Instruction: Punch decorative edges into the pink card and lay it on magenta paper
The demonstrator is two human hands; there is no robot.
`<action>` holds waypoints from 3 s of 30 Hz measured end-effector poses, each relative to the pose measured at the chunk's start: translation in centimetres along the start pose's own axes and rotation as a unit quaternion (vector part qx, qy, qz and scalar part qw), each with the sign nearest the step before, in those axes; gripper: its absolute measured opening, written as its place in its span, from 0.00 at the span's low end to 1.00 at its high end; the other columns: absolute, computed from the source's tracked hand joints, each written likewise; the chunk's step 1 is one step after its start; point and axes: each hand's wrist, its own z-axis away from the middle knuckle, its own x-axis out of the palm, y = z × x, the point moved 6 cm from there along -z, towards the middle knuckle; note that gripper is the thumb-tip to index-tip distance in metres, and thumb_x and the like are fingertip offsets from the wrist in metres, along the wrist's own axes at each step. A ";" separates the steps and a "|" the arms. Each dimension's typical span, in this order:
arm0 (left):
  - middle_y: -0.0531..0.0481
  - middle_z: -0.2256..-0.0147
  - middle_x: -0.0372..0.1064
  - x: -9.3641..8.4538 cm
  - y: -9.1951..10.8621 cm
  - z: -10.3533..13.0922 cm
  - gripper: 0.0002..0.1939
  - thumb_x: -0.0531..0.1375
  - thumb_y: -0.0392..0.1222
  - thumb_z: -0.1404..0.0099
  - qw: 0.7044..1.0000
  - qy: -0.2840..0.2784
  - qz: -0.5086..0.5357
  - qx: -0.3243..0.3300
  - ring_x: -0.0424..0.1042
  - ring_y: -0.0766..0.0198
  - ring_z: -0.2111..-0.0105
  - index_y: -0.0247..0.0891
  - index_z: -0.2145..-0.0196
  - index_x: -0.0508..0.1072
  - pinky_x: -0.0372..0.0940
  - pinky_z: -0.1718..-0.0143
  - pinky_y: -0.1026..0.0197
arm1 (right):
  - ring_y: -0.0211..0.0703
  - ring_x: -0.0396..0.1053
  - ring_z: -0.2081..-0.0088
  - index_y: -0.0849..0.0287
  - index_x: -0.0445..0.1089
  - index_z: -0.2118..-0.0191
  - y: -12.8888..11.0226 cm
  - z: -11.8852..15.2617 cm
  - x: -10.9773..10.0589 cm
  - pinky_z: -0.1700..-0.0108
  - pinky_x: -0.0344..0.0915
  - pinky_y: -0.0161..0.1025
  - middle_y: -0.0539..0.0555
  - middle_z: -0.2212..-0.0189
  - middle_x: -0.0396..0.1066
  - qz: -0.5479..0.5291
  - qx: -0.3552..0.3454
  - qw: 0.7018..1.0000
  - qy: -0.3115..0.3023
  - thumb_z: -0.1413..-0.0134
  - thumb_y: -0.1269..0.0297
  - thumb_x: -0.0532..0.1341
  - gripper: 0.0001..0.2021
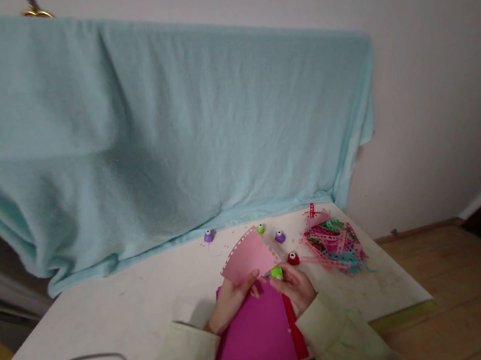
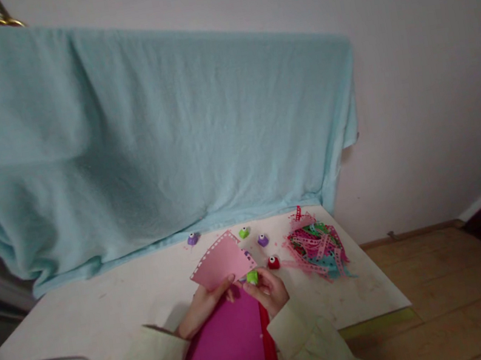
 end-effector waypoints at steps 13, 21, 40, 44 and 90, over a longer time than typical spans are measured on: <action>0.50 0.79 0.72 0.3 0.4 0.2 0.26 0.53 0.59 0.36 0.999 -0.014 -0.029 0.005 0.71 0.63 0.76 0.36 0.77 0.74 0.66 0.67 0.62 | 0.51 0.71 0.60 0.60 0.71 0.58 -0.8 0.2 0.4 0.59 0.68 0.43 0.57 0.63 0.74 -0.022 0.007 1.000 -0.006 0.56 0.53 0.69 0.21; 0.49 0.79 0.72 0.4 0.6 0.1 0.23 0.58 0.59 0.39 0.999 -0.019 -0.038 0.004 0.71 0.62 0.77 0.35 0.78 0.74 0.65 0.69 0.63 | 0.54 0.73 0.61 0.62 0.72 0.59 -0.4 0.3 0.9 0.56 0.68 0.48 0.58 0.65 0.75 -0.045 -0.003 0.999 0.005 0.59 0.52 0.70 0.23; 0.45 0.74 0.75 1.0 0.3 0.3 0.24 0.56 0.61 0.39 0.998 -0.063 -0.012 0.025 0.71 0.60 0.76 0.35 0.72 0.76 0.66 0.71 0.62 | 0.48 0.71 0.64 0.62 0.72 0.63 -0.3 0.2 0.3 0.62 0.67 0.42 0.55 0.69 0.73 0.009 -0.008 1.000 -0.002 0.56 0.52 0.69 0.19; 0.45 0.74 0.75 1.2 0.5 0.5 0.25 0.56 0.62 0.40 0.997 -0.071 -0.018 0.019 0.71 0.60 0.75 0.36 0.73 0.77 0.66 0.70 0.62 | 0.50 0.71 0.64 0.63 0.73 0.63 -0.7 0.3 0.4 0.61 0.67 0.42 0.56 0.69 0.73 0.002 0.003 1.000 0.000 0.58 0.51 0.69 0.21; 0.53 0.84 0.67 2.0 2.7 1.7 0.25 0.57 0.60 0.39 0.993 -0.118 0.021 -0.020 0.67 0.63 0.83 0.33 0.62 0.74 0.56 0.78 0.64 | 0.32 0.54 0.80 0.61 0.65 0.75 -1.0 -0.1 -0.2 0.78 0.48 0.33 0.45 0.81 0.58 0.001 0.025 0.999 -0.029 0.56 0.55 0.69 0.16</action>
